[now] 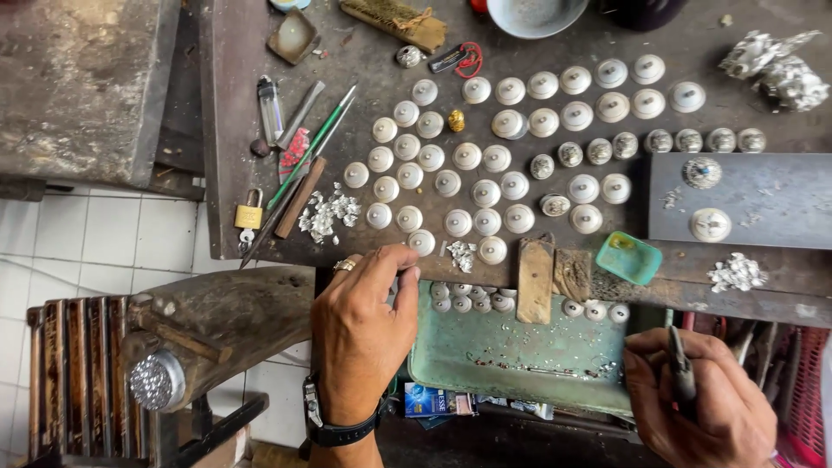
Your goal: Attaching small silver rings to jewelry components using pliers at a jewelry workshop.
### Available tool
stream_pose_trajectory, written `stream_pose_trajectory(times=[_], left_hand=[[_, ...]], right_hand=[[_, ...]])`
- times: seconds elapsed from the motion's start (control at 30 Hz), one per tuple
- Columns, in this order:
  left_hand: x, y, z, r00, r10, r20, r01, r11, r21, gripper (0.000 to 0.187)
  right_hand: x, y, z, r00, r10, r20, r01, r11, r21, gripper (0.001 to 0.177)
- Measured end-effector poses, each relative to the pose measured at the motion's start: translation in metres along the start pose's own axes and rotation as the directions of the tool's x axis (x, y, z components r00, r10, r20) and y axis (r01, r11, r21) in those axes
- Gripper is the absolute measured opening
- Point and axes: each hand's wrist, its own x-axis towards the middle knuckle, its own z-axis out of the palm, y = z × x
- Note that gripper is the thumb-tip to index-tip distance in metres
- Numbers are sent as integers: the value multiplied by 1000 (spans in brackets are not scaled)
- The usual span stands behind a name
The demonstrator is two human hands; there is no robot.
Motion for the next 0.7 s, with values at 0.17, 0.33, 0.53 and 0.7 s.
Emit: stream_pose_trajectory(times=[0.17, 0.33, 0.53, 0.7], left_hand=[[-1, 1, 5, 999, 30, -16, -29, 997, 78, 12], [-2, 10, 10, 998, 36, -50, -36, 999, 1, 16], [-18, 50, 22, 979, -42, 198, 183, 600, -779, 7], [-30, 67, 35, 942, 109, 317, 232, 469, -852, 10]], right_hand=[[5, 12, -3, 984, -179, 22, 179, 984, 20, 21], [11, 10, -6, 977, -212, 2, 211, 976, 45, 21], [10, 4, -12, 973, -224, 63, 204, 951, 233, 22], [5, -3, -11, 985, -123, 117, 59, 894, 443, 26]])
